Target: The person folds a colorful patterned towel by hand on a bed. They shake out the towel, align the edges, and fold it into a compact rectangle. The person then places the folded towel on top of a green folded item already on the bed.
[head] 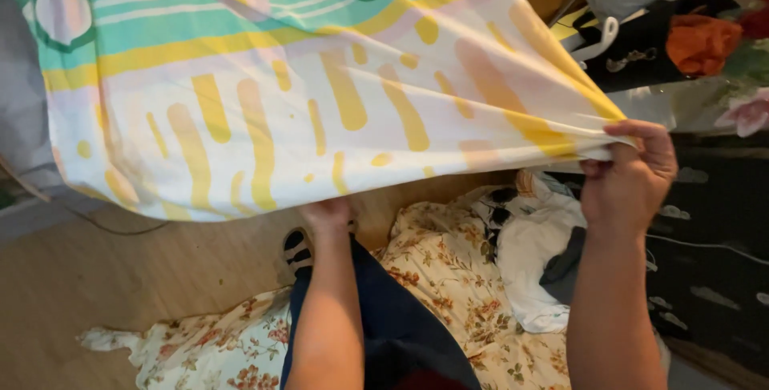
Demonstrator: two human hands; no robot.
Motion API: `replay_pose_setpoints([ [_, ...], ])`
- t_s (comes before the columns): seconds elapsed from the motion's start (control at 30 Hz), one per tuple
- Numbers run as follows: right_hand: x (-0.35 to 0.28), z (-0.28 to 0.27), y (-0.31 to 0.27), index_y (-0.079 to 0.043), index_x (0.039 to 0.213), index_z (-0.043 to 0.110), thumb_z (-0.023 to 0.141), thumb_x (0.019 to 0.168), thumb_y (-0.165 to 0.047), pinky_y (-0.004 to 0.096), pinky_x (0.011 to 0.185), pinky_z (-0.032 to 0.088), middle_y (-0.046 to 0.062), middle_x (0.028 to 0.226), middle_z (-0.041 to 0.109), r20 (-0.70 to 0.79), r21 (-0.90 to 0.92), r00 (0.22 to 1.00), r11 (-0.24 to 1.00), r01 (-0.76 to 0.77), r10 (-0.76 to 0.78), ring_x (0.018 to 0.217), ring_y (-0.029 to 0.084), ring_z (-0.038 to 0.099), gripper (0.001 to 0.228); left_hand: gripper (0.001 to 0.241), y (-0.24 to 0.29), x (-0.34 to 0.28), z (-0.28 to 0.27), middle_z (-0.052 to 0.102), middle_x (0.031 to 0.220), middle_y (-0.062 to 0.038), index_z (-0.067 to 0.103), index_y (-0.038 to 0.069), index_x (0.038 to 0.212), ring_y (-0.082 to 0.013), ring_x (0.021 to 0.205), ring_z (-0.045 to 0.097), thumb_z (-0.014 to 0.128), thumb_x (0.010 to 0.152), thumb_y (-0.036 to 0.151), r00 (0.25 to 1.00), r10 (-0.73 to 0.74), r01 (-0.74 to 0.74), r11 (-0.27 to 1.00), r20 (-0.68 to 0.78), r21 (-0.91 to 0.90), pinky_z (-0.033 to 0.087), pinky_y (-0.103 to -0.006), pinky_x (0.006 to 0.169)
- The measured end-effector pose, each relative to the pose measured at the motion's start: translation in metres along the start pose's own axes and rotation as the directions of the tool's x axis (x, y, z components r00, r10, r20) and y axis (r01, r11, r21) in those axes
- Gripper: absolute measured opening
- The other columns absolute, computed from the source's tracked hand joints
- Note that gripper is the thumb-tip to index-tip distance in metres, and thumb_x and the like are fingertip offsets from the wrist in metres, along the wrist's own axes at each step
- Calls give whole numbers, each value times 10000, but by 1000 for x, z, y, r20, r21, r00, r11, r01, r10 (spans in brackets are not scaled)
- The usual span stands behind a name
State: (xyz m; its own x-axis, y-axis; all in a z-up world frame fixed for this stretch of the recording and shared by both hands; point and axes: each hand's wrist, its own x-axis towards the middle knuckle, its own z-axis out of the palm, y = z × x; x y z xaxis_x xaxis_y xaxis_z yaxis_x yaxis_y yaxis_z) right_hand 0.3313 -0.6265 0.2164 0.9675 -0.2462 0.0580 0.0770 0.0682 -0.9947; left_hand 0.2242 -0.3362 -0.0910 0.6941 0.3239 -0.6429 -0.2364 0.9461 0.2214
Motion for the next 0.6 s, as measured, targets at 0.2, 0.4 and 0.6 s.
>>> replay_pose_setpoints([
  [0.2, 9, -30, 21, -24, 1012, 690, 487, 1040, 144, 236, 566, 439, 80, 909, 669, 47, -169, 993, 979, 116, -110, 669, 122, 581, 265, 938, 72, -4, 7, 357, 1649, -118, 305, 121, 1605, -375, 1518, 360, 380, 921, 758, 958, 240, -229, 970, 156, -84, 326, -580, 1250],
  [0.4, 13, -65, 75, -5, 1046, 697, 544, 1051, 144, 232, 643, 448, 58, 902, 683, 79, -501, 981, 844, 191, -176, 748, 77, 569, 214, 1227, 125, -7, -22, 290, 1655, -95, 245, 233, 1624, -368, 1541, 281, 192, 655, 985, 973, 192, -190, 981, -125, 28, 285, -626, 1218],
  [0.6, 23, -66, 93, 0, 998, 707, 454, 906, 175, 204, 595, 416, 54, 963, 739, -27, -280, 997, 958, 56, -66, 715, 69, 576, 321, 1116, 141, -23, -55, 456, 1567, -39, 405, 177, 1532, -250, 1407, 433, 325, 702, 920, 947, 224, -159, 950, -230, 270, 444, -582, 1062],
])
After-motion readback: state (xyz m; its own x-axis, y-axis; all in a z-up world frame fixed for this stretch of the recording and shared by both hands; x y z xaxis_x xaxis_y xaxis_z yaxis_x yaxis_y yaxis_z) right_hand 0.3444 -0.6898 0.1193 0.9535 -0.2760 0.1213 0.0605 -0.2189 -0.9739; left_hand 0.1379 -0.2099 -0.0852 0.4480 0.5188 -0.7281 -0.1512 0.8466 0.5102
